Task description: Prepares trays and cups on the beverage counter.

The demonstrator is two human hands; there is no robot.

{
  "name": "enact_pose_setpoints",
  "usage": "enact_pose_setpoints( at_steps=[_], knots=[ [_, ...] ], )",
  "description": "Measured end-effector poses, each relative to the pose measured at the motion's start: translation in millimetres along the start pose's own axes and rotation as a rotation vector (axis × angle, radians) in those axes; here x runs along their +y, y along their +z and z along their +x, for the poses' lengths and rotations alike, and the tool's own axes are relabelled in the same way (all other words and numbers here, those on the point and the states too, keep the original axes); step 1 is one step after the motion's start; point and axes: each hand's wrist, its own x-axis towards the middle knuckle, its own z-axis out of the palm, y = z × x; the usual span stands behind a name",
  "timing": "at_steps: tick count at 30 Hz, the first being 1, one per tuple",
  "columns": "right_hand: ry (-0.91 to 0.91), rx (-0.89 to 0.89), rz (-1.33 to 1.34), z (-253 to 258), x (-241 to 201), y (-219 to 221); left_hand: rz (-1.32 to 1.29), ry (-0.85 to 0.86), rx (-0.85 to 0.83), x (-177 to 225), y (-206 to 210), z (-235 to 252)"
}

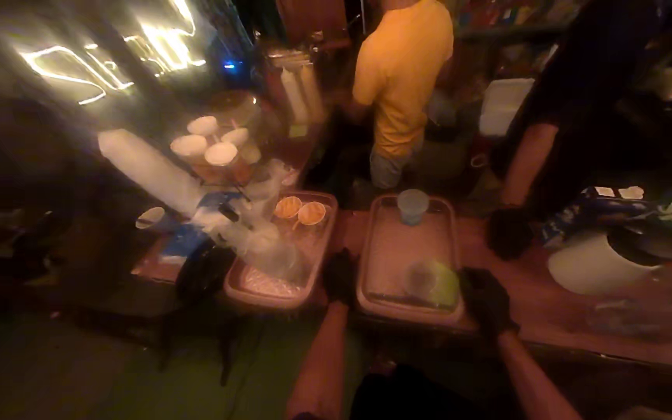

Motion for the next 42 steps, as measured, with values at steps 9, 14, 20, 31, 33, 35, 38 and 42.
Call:
enact_pose_setpoints(
  at_steps=[9,14,20,31,33,35,38,42],
  knots=[
    [-0.084,0.073,0.073,-3.0,4.4,2.8,-0.001,0.013,0.031,-3.0,9.4,1.9],
    [-0.059,0.073,0.060,-1.3,4.2,4.0,0.015,0.012,0.017,0.6,4.0,1.6],
    [-0.058,0.053,0.053,0.2,8.2,5.0,0.004,0.011,0.027,-2.3,9.5,3.0],
    [-0.034,0.051,0.035,-0.9,3.6,1.9,0.027,0.010,0.035,-2.0,6.3,-0.6],
    [-0.040,0.061,0.067,-1.8,3.7,1.6,0.032,0.007,0.029,-1.2,5.6,-0.8],
    [-0.052,0.066,0.071,-2.8,6.4,2.7,0.010,-0.007,-0.011,2.4,1.1,-1.7],
    [-0.055,0.080,0.068,-2.0,13.0,6.8,0.003,-0.003,-0.007,3.8,0.9,-1.4],
    [-0.052,0.073,0.069,-2.2,14.5,6.7,-0.015,0.015,0.013,2.2,3.9,-2.0]
  ],
)
